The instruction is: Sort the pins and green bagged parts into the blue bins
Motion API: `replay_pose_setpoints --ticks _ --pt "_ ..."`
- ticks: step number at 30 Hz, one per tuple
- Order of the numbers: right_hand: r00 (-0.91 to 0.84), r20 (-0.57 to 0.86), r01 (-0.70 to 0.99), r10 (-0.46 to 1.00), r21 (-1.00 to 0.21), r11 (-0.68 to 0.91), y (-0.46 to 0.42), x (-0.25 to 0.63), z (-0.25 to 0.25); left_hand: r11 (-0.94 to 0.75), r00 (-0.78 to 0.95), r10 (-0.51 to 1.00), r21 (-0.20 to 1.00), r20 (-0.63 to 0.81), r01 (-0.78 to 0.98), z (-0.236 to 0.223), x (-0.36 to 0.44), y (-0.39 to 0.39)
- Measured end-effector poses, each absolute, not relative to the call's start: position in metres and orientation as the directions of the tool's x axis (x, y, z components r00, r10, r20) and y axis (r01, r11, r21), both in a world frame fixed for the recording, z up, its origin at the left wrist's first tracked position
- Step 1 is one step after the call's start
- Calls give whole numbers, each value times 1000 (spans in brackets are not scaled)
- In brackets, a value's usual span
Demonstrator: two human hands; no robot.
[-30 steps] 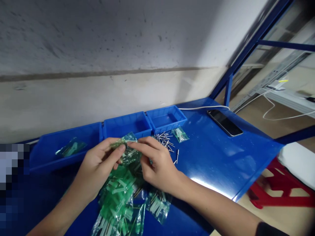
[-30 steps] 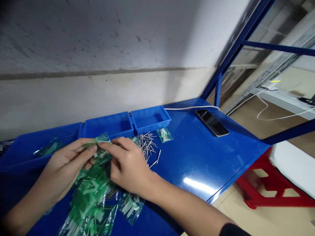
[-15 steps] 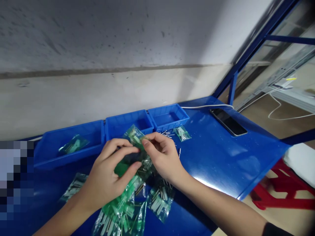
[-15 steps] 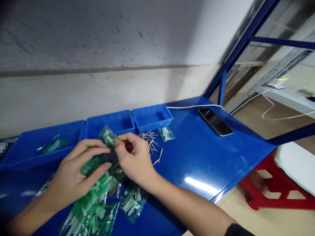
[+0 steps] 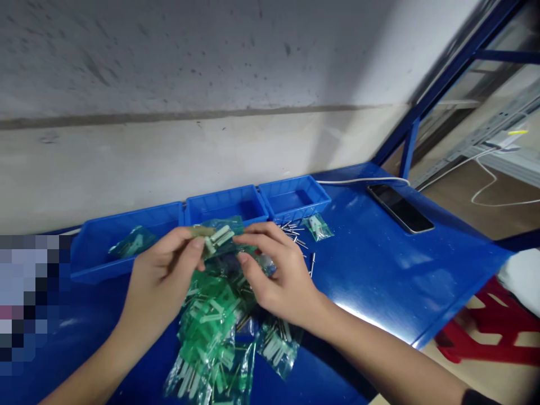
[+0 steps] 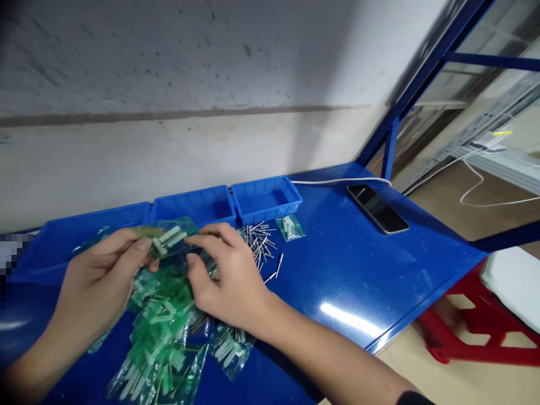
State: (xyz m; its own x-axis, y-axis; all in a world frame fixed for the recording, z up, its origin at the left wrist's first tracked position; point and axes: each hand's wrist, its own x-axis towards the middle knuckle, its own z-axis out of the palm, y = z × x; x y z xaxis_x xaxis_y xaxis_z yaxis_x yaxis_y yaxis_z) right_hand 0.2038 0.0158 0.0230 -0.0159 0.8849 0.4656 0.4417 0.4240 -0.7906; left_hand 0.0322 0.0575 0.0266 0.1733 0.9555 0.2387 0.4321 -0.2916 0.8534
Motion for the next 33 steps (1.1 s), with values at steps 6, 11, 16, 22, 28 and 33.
replay_pose_setpoints --ticks 6,11,16,22,28,33 --pt "134 337 283 932 -914 290 22 205 24 -790 514 585 300 627 534 18 33 52" --pt "-29 492 522 870 -735 433 21 209 19 -438 467 858 782 216 443 19 29 58" --pt "-249 588 644 770 -493 585 16 207 12 -98 343 939 929 -32 356 35 24 63" --pt "-163 570 515 805 -647 562 13 203 16 -310 -8 842 498 539 810 73 0 68" --pt "-198 558 530 806 -631 567 11 202 20 -386 238 814 187 530 903 48 -21 45" --pt "-302 490 558 818 -605 568 6 198 20 -336 300 935 199 190 921 2 -27 26"
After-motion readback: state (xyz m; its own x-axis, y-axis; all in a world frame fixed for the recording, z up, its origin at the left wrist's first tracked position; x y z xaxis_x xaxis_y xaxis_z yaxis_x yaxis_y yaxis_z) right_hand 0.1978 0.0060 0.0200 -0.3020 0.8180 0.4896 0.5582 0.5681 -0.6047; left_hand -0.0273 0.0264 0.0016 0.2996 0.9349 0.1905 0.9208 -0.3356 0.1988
